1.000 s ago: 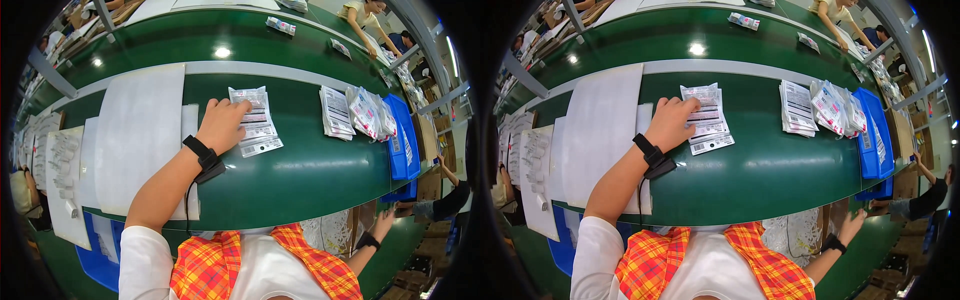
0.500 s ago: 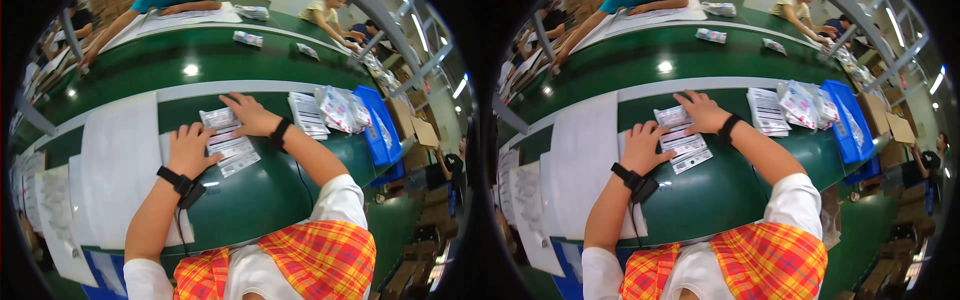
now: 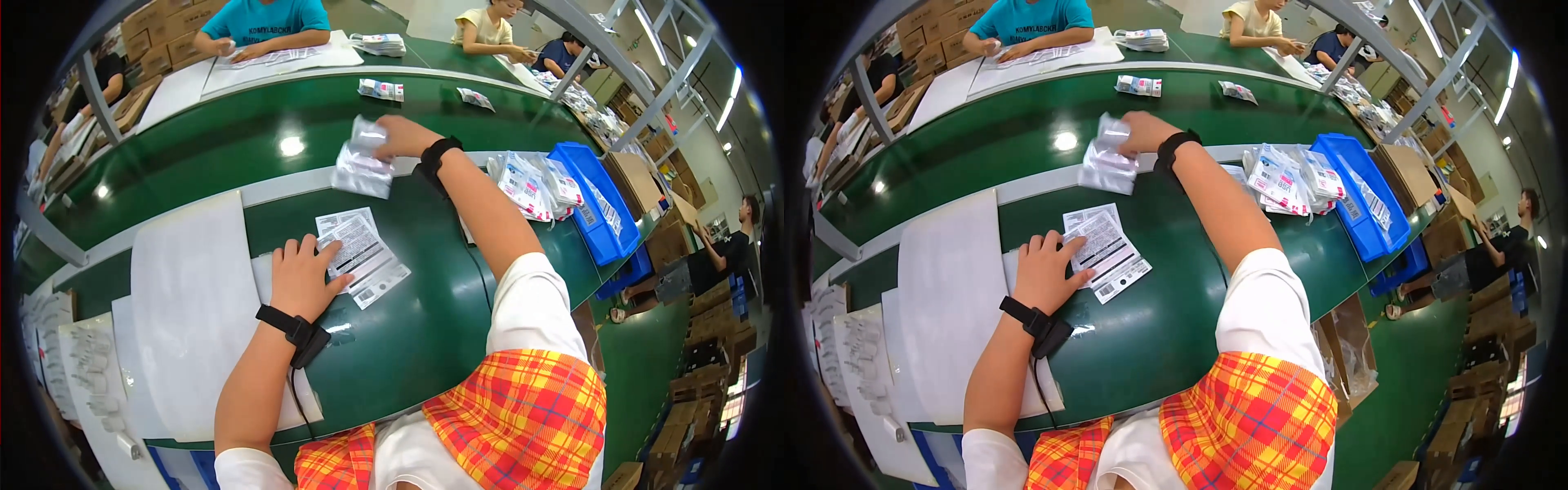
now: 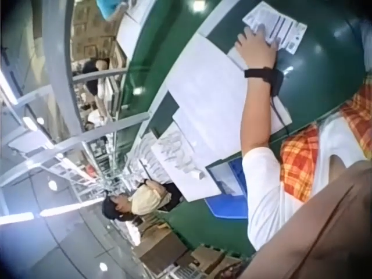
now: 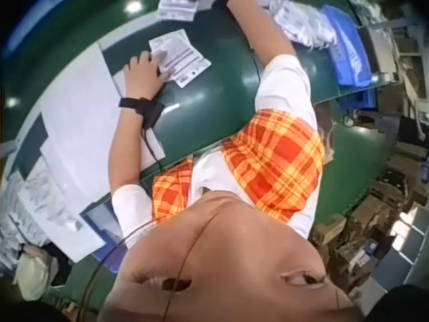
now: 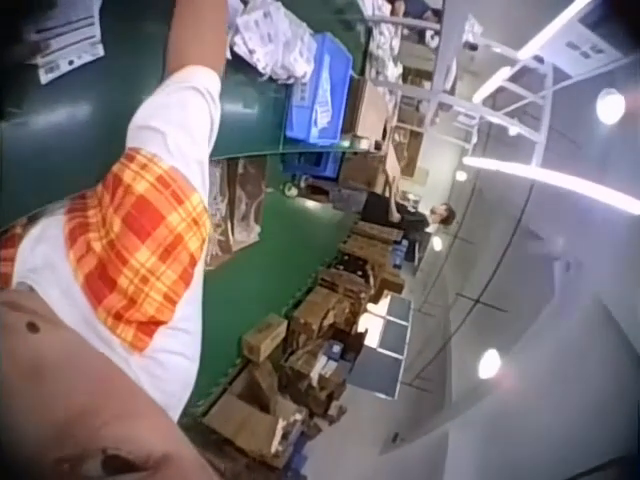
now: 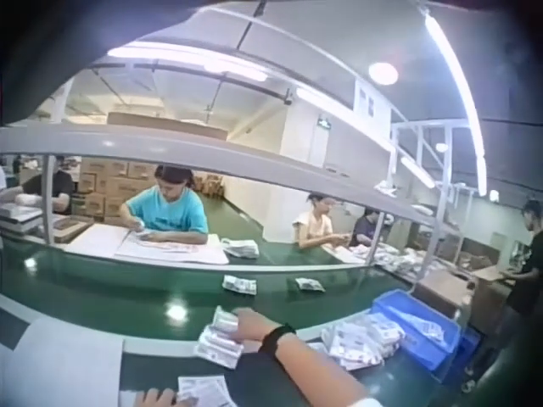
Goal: The person picks up a power adapter and a plastic bag, slides the adapter into the bag, and presses it flat. They then place the bagged adapter onto a stack of other bags.
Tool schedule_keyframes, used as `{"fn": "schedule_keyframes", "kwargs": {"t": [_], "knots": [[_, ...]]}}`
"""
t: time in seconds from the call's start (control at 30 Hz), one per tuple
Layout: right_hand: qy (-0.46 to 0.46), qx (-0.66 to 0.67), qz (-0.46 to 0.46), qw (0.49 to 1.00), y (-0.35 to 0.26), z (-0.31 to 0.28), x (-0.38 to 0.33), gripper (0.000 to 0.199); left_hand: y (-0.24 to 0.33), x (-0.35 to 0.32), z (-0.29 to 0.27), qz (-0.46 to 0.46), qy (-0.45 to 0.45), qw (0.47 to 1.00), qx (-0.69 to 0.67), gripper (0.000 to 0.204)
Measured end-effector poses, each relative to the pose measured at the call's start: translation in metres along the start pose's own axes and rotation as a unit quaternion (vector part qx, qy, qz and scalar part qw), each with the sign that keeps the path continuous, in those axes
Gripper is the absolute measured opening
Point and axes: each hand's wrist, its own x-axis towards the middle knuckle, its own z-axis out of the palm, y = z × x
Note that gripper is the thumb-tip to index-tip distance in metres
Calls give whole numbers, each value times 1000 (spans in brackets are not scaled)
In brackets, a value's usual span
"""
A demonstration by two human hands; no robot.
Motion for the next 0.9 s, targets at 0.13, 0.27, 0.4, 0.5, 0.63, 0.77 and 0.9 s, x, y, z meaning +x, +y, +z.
{"fn": "schedule_keyframes", "kwargs": {"t": [0.13,0.27,0.4,0.5,0.63,0.77,0.9], "knots": [[123,-37,-46,991,-37,14,-42,37,-10,-9,-2,1,0,1000,4,41],[-16,84,-241,967,-74,63,-123,21,-11,1,6,5,19,1000,-17,33],[0,72,-283,956,-79,83,-127,18,-35,3,35,36,42,990,-128,31],[-54,82,-266,959,-83,79,-120,17,-33,7,27,41,49,980,-189,32],[-137,79,-240,958,-80,78,-100,16,-23,12,13,47,79,981,-171,34],[-133,62,-291,945,-80,70,-71,16,-19,18,5,83,129,982,-113,34],[-179,98,-268,942,-95,67,-62,17,-36,13,19,39,53,989,-132,35]]}}
